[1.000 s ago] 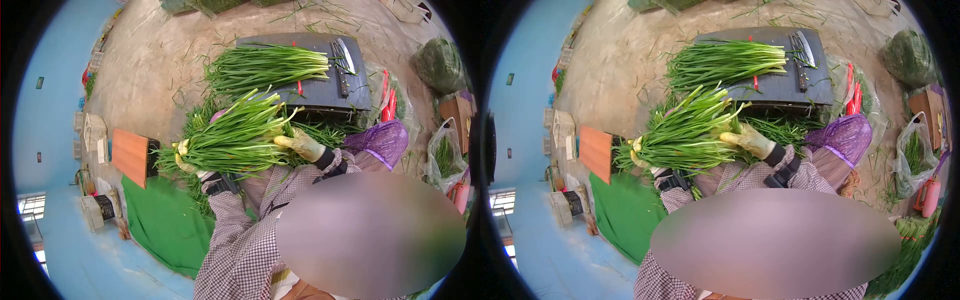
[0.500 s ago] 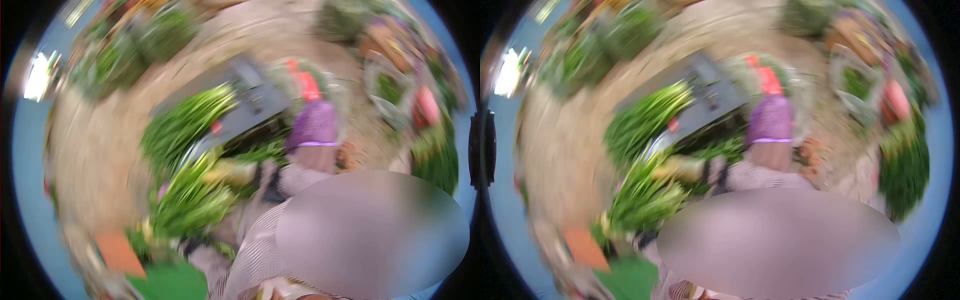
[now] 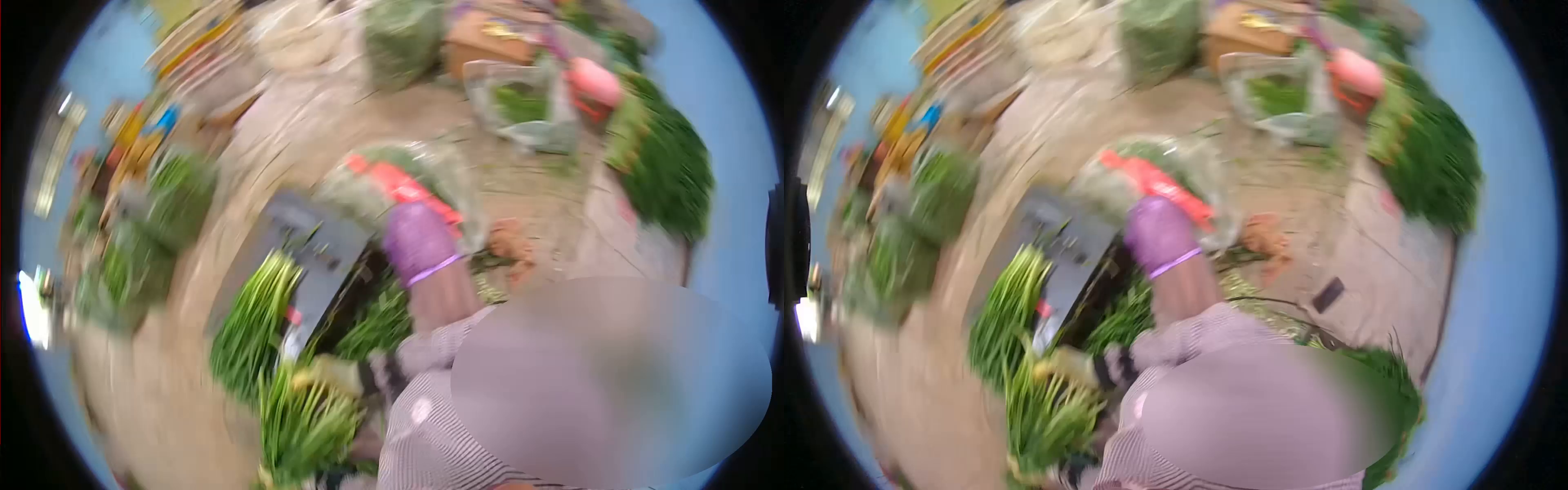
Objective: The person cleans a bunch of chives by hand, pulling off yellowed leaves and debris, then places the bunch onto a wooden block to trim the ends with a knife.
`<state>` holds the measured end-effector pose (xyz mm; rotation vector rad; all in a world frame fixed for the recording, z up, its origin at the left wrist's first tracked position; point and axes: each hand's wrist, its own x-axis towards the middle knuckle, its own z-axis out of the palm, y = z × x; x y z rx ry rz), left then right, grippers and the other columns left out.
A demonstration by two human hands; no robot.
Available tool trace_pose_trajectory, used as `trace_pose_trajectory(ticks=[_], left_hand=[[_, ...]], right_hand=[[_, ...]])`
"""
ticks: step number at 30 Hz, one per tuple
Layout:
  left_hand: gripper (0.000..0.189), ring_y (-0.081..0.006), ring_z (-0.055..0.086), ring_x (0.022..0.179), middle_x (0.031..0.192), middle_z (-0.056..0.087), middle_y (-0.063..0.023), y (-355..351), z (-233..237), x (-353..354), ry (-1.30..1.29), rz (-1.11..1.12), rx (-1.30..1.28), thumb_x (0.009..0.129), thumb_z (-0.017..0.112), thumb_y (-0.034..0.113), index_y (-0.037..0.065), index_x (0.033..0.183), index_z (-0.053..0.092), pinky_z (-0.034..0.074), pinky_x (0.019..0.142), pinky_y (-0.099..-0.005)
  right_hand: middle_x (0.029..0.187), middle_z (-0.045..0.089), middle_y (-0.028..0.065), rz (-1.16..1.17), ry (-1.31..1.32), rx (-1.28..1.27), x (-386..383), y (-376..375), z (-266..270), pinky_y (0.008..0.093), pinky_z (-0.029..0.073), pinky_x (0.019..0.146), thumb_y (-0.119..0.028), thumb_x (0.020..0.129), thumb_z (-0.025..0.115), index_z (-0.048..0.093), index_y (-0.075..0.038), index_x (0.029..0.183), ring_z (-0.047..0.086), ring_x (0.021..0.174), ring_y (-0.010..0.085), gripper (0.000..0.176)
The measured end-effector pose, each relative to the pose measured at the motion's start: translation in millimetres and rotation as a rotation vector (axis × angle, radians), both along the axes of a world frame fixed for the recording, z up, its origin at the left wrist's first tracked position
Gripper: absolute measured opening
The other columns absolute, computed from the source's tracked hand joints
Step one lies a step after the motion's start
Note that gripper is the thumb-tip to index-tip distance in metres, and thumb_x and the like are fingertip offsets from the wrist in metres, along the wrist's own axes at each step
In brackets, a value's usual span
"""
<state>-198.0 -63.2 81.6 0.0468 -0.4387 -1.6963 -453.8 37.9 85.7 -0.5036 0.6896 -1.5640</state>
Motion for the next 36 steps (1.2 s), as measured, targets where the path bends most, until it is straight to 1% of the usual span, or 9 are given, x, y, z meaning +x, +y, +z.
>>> trace_pose_trajectory(ticks=[6, 7, 9, 12, 15, 22, 29, 34, 36], left_hand=[[0.013, -0.0121, 0.056, 0.085, 0.083, 0.058, 0.0040, 30, -2, 79, 0.021, 0.256, 0.019, 0.091, 0.058, 0.020, 0.011, 0.097, 0.064, 0.047, 0.089, -0.0327], [0.014, -0.0120, 0.055, 0.086, 0.083, 0.057, 0.0041, 31, -1, 71, 0.136, 0.278, 0.027, 0.091, 0.058, 0.020, 0.011, 0.100, 0.063, 0.047, 0.089, -0.0330], [0.022, -0.0118, 0.054, 0.088, 0.083, 0.055, 0.0042, 32, 2, 65, 0.133, 0.309, -0.006, 0.091, 0.060, 0.019, 0.010, 0.111, 0.061, 0.046, 0.091, -0.0332], [0.022, -0.0128, 0.053, 0.084, 0.080, 0.052, 0.0022, 24, -3, 68, 0.209, 0.308, -0.026, 0.090, 0.060, 0.015, 0.008, 0.110, 0.057, 0.046, 0.090, -0.0329], [0.031, -0.0136, 0.052, 0.074, 0.079, 0.049, -0.0002, 31, 21, 41, 0.247, 0.353, -0.005, 0.089, 0.060, 0.009, 0.001, 0.118, 0.054, 0.048, 0.086, -0.0304], [0.032, -0.0124, 0.051, 0.071, 0.076, 0.047, 0.0009, 33, 31, 39, 0.263, 0.358, -0.004, 0.087, 0.060, 0.009, 0.002, 0.117, 0.054, 0.048, 0.085, -0.0292], [0.032, -0.0124, 0.052, 0.072, 0.077, 0.049, 0.0017, 36, 34, 33, 0.320, 0.317, 0.003, 0.088, 0.061, 0.010, 0.003, 0.119, 0.056, 0.048, 0.089, -0.0309], [0.033, -0.0119, 0.053, 0.073, 0.077, 0.049, 0.0021, 33, 26, 37, 0.349, 0.298, -0.041, 0.089, 0.061, 0.010, 0.004, 0.120, 0.055, 0.048, 0.089, -0.0307], [0.034, -0.0115, 0.052, 0.072, 0.077, 0.048, 0.0023, 32, 25, 37, 0.387, 0.278, -0.051, 0.089, 0.061, 0.010, 0.004, 0.121, 0.054, 0.049, 0.088, -0.0302]], right_hand=[[0.100, 0.066, 0.0110, -0.143, -0.409, 0.146, -79, 12, -11, 0.0349, 0.051, 0.072, -0.018, 0.096, 0.058, 0.061, -0.005, 0.092, 0.058, 0.073, 0.0152, 0.013], [0.097, 0.064, 0.0097, -0.071, -0.383, 0.126, -108, 20, -24, 0.0276, 0.047, 0.066, -0.022, 0.099, 0.056, 0.057, -0.007, 0.087, 0.048, 0.064, 0.0077, 0.019], [0.101, 0.065, 0.0060, 0.016, -0.027, 0.121, -124, 24, -31, 0.0227, 0.042, 0.060, -0.029, 0.103, 0.049, 0.061, -0.004, 0.116, 0.042, 0.057, 0.0044, 0.030], [0.096, 0.063, 0.0023, 0.326, 0.229, 0.169, -103, 1, -7, 0.0212, 0.041, 0.056, -0.034, 0.103, 0.052, 0.061, -0.005, 0.126, 0.046, 0.061, 0.0055, 0.039], [0.104, 0.068, 0.0036, 0.483, 0.469, -0.013, -65, -22, -8, 0.0296, 0.051, 0.070, -0.026, 0.100, 0.058, 0.060, -0.005, 0.126, 0.060, 0.081, 0.0121, 0.033], [0.114, 0.069, 0.0094, 0.431, -0.146, 0.130, -30, -17, 18, 0.0341, 0.050, 0.093, -0.015, 0.094, 0.063, 0.063, -0.002, 0.120, 0.065, 0.103, 0.0187, 0.029], [0.107, 0.069, 0.0098, 0.309, -0.489, 0.189, -41, -1, 6, 0.0444, 0.050, 0.096, -0.017, 0.097, 0.057, 0.060, -0.004, 0.111, 0.066, 0.104, 0.0280, 0.019], [0.095, 0.065, 0.0072, 0.127, -0.443, 0.133, -94, 11, -33, 0.0339, 0.052, 0.074, -0.025, 0.099, 0.057, 0.059, -0.007, 0.097, 0.056, 0.067, 0.0118, 0.017], [0.096, 0.065, 0.0062, 0.307, -0.058, 0.145, -106, 10, -44, 0.0312, 0.051, 0.071, -0.029, 0.101, 0.053, 0.063, -0.005, 0.102, 0.057, 0.069, 0.0120, 0.025]])
